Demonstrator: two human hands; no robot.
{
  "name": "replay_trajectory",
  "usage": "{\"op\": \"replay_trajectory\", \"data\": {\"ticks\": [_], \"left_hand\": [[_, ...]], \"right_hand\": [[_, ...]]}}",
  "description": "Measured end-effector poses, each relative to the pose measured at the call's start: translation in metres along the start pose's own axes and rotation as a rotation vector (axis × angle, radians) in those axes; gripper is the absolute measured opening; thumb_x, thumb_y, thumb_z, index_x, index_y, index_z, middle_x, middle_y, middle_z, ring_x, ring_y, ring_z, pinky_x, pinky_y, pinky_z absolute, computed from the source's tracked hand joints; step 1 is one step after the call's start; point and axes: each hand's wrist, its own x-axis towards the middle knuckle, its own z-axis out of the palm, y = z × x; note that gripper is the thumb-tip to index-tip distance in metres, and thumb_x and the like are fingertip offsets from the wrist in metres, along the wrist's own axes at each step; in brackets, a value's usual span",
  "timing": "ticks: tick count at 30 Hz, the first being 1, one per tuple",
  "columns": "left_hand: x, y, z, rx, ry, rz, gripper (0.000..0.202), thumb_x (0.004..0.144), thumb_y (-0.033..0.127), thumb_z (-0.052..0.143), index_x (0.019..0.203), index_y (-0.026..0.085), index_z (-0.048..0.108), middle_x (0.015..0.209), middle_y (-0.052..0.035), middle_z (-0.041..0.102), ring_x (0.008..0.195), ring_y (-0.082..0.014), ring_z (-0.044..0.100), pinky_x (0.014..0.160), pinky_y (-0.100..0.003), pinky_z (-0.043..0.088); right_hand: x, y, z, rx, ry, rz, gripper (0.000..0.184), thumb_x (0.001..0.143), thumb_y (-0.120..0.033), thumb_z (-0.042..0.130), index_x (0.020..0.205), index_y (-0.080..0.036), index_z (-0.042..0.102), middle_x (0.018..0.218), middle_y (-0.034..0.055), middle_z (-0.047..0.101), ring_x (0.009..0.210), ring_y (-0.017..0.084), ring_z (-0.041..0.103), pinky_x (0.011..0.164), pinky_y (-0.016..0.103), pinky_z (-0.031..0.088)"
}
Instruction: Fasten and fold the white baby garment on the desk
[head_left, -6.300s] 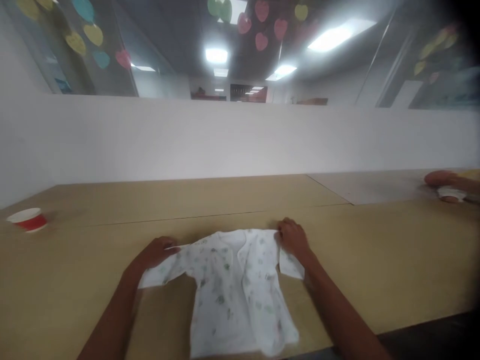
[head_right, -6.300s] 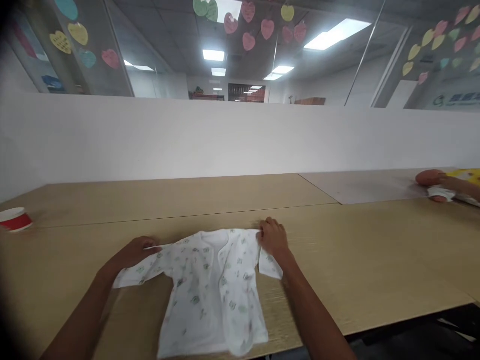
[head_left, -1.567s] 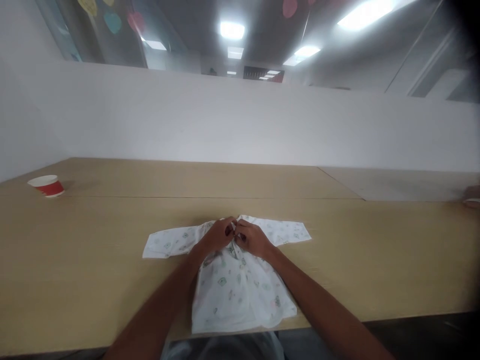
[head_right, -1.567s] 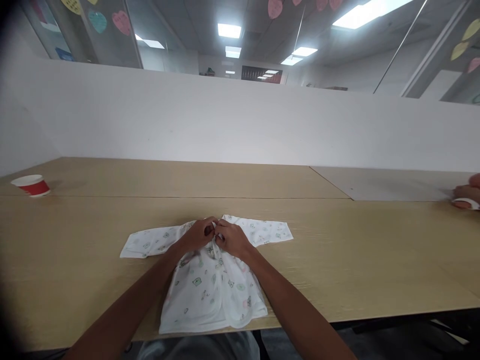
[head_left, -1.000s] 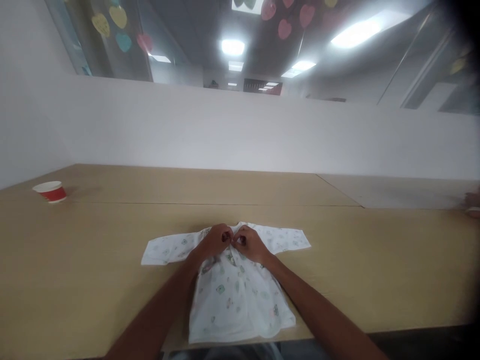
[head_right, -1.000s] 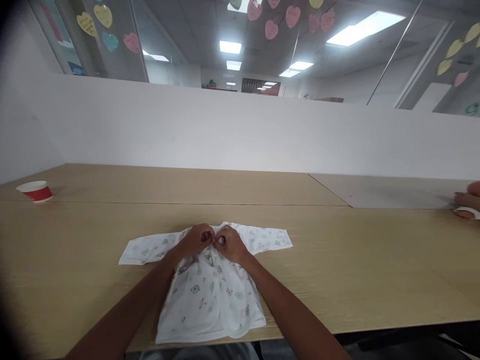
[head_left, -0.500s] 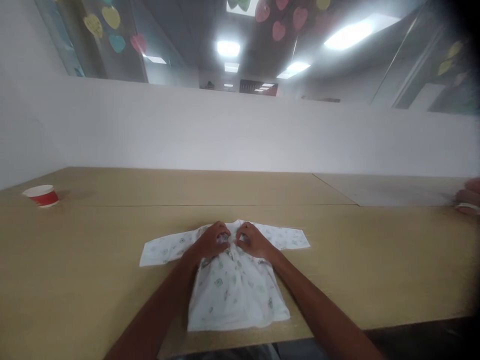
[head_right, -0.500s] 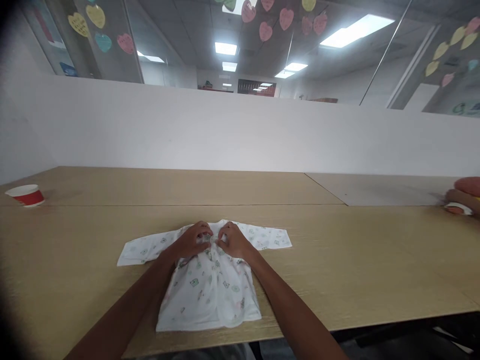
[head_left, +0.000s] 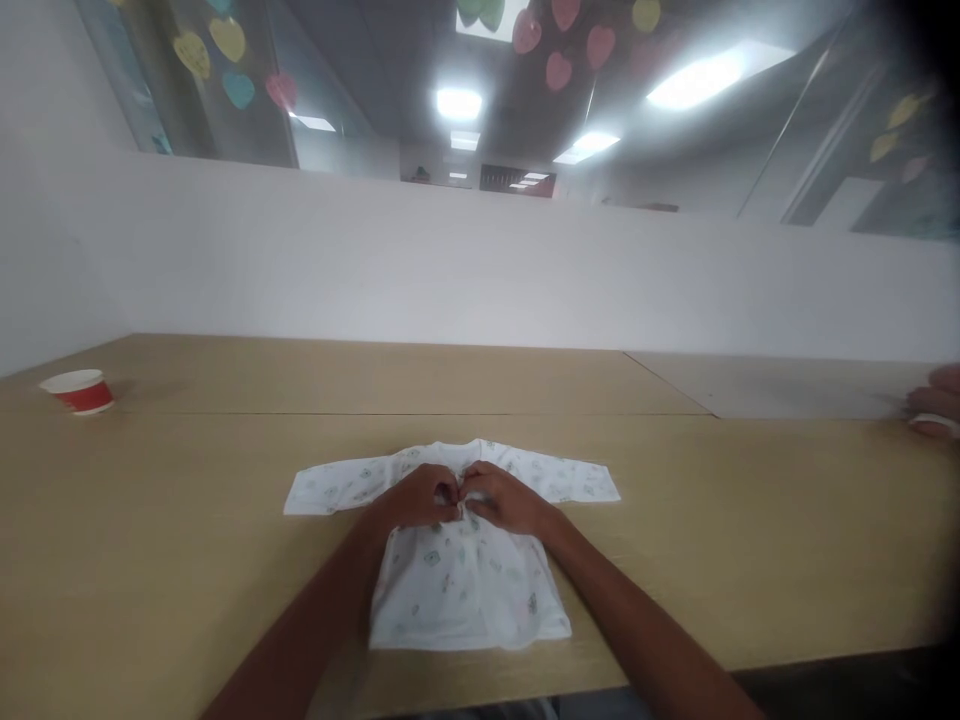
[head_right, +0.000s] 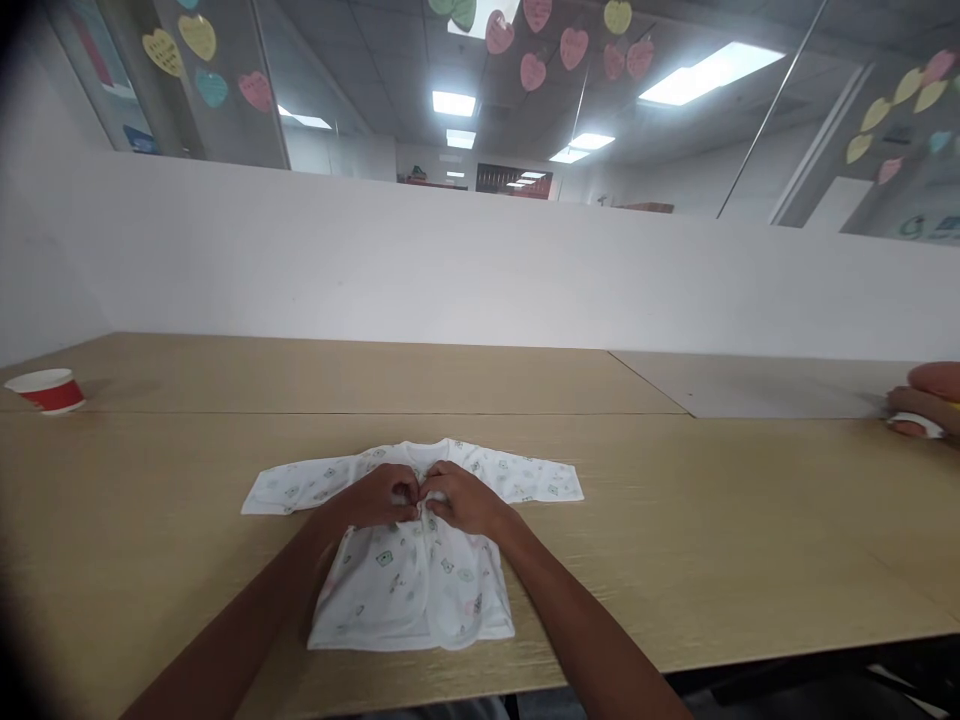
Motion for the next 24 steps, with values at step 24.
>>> {"op": "replay_trajectory", "data": {"ticks": [24], "left_hand": [[0.0012,-0.0045,0.0020,0.009,-0.024,-0.030,0.013,0.072,0.022,0.062,0.082,0.015,0.063,0.080,-0.0019,0.059,0.073,-0.0162,0.052,0.066,-0.026,0.037]], "right_hand": [[0.0012,0.0050,0.0014,0.008,-0.028,-0.060,0.015,0.087,-0.008,0.056,0.093,-0.020,0.064,0.093,0.0026,0.061,0.088,0.016,0.057,0.080,0.027,0.043]]}}
